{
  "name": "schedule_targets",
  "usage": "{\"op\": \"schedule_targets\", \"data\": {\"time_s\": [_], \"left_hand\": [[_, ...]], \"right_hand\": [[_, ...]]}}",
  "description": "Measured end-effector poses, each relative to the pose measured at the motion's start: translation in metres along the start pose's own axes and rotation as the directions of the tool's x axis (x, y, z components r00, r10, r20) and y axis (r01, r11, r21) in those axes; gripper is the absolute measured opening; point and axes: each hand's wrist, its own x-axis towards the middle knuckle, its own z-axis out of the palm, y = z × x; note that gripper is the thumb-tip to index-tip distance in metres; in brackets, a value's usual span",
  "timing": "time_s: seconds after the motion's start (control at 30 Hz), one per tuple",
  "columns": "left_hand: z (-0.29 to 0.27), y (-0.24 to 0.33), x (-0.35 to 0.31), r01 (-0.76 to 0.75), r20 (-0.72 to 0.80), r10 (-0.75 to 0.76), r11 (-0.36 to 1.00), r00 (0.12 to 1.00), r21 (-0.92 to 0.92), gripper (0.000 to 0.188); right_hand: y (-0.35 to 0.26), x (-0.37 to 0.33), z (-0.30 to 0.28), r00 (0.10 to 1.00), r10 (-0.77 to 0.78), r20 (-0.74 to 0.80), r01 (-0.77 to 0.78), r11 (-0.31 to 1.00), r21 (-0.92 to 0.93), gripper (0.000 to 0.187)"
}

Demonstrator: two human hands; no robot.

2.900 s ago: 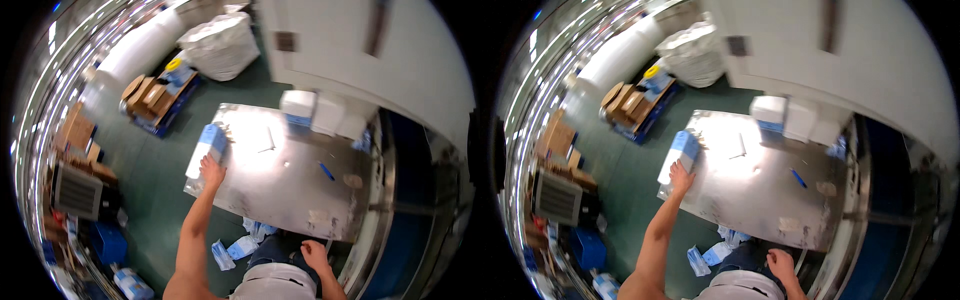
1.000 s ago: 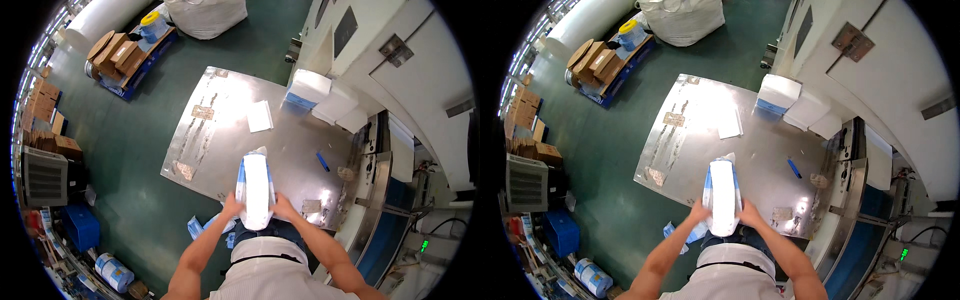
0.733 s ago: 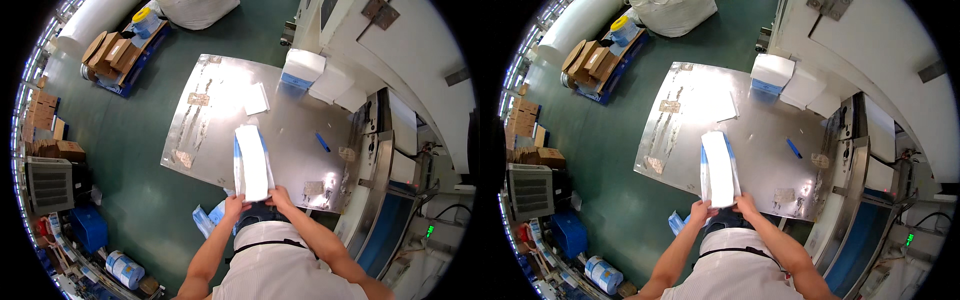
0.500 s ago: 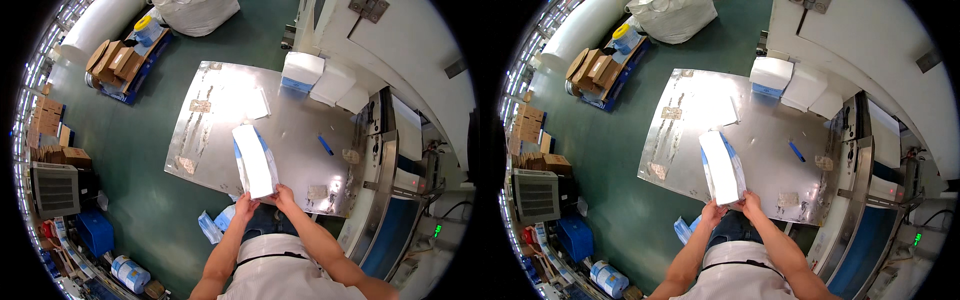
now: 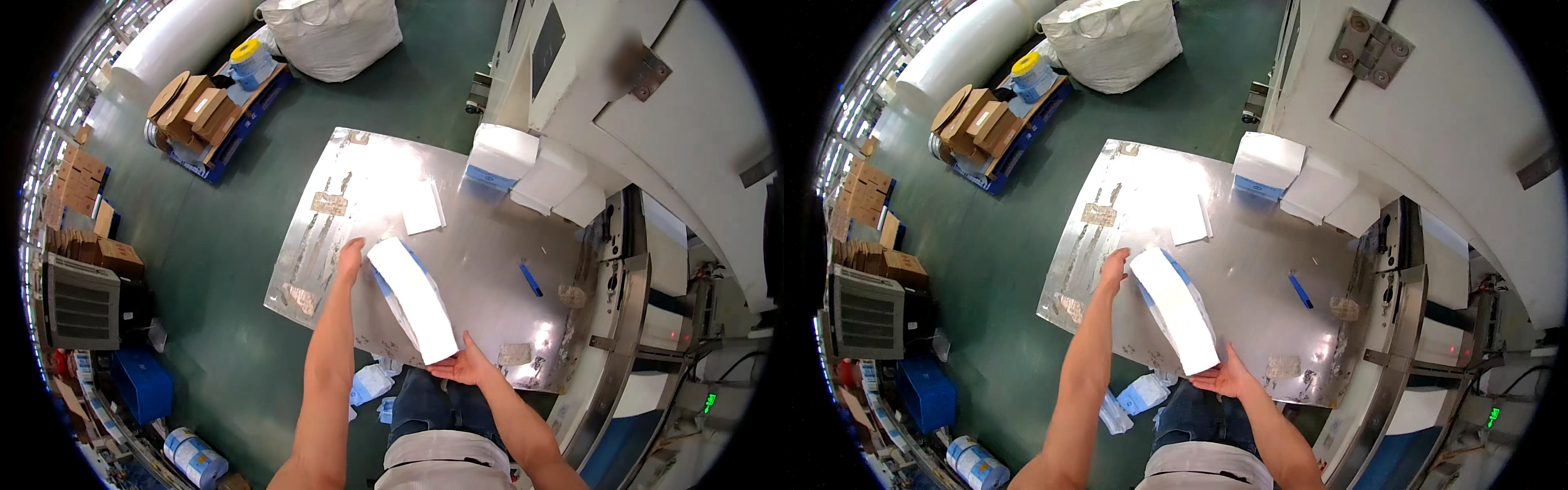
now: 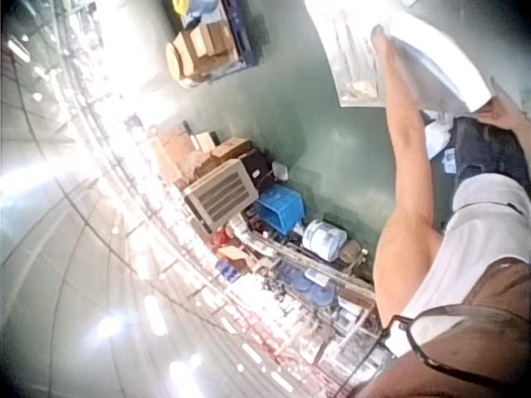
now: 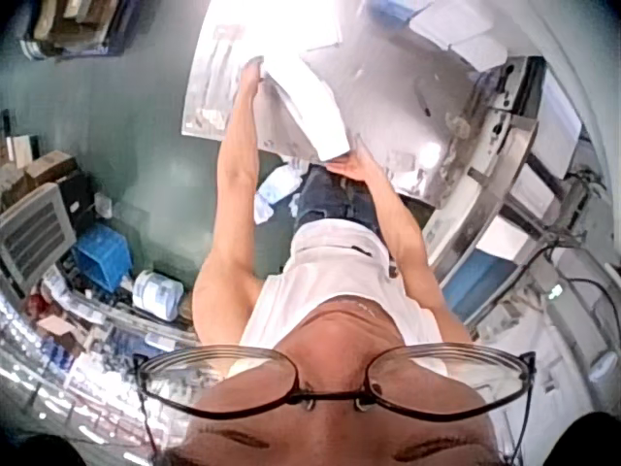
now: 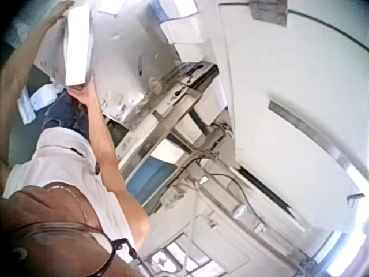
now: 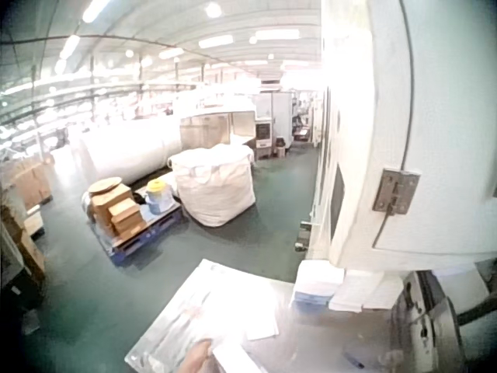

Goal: The person unpacks multiple packages of white paper products on a metal table. They remove the blue and white plastic wrappers from each stack, place the stacks on the table, and then gather the discarded wrappers into a pile on the floor.

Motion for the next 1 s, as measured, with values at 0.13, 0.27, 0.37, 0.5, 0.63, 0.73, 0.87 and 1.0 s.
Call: {"op": "schedule_targets", "data": {"time_s": [0.13, 0.27, 0.37, 0.5, 0.63, 0.73, 0.87, 1.0], "left_hand": [[0.015, 0.031, 0.027, 0.076, 0.379, -0.139, 0.981, 0.915, 0.176, 0.036], [0.035, 0.011, 0.056, 0.1, 0.319, -0.225, 0.926, 0.921, 0.364, 0.039], [-0.006, -0.024, 0.095, -0.037, 0.066, 0.012, 0.915, 0.998, 0.401, 0.043], [0.029, 0.02, 0.056, -0.302, 0.123, 0.28, 0.788, 0.952, 0.537, 0.047], [0.014, 0.036, -0.024, -0.34, 0.347, 0.162, 0.765, 0.924, 0.548, 0.051], [-0.04, -0.02, -0.075, -0.353, 0.325, 0.285, 0.919, 0.902, 0.174, 0.042], [-0.06, -0.157, -0.16, -0.208, 0.151, 0.204, 0.978, 0.967, 0.013, 0.044], [-0.037, -0.164, -0.185, -0.167, 0.129, 0.151, 0.977, 0.98, 0.129, 0.047]], "right_hand": [[-0.006, -0.021, 0.047, 0.997, -0.079, 0.001, 0.079, 0.997, -0.003, 0.078], [-0.012, -0.018, 0.04, 0.996, -0.077, 0.036, 0.079, 0.995, -0.062, 0.062], [-0.005, -0.022, 0.069, 0.999, -0.022, 0.031, 0.024, 0.996, -0.088, 0.061], [-0.005, -0.016, 0.052, 0.996, 0.069, -0.055, -0.069, 0.998, 0.01, 0.068], [0.014, -0.002, 0.037, 0.997, -0.053, -0.052, 0.052, 0.998, -0.025, 0.068], [0.029, -0.033, 0.039, 0.877, -0.32, -0.359, 0.228, 0.934, -0.275, 0.058], [0.034, -0.033, -0.016, 0.555, -0.828, -0.085, 0.247, 0.261, -0.933, 0.054], [0.01, -0.033, -0.021, 0.578, -0.814, -0.054, 0.076, 0.12, -0.99, 0.057]]}}
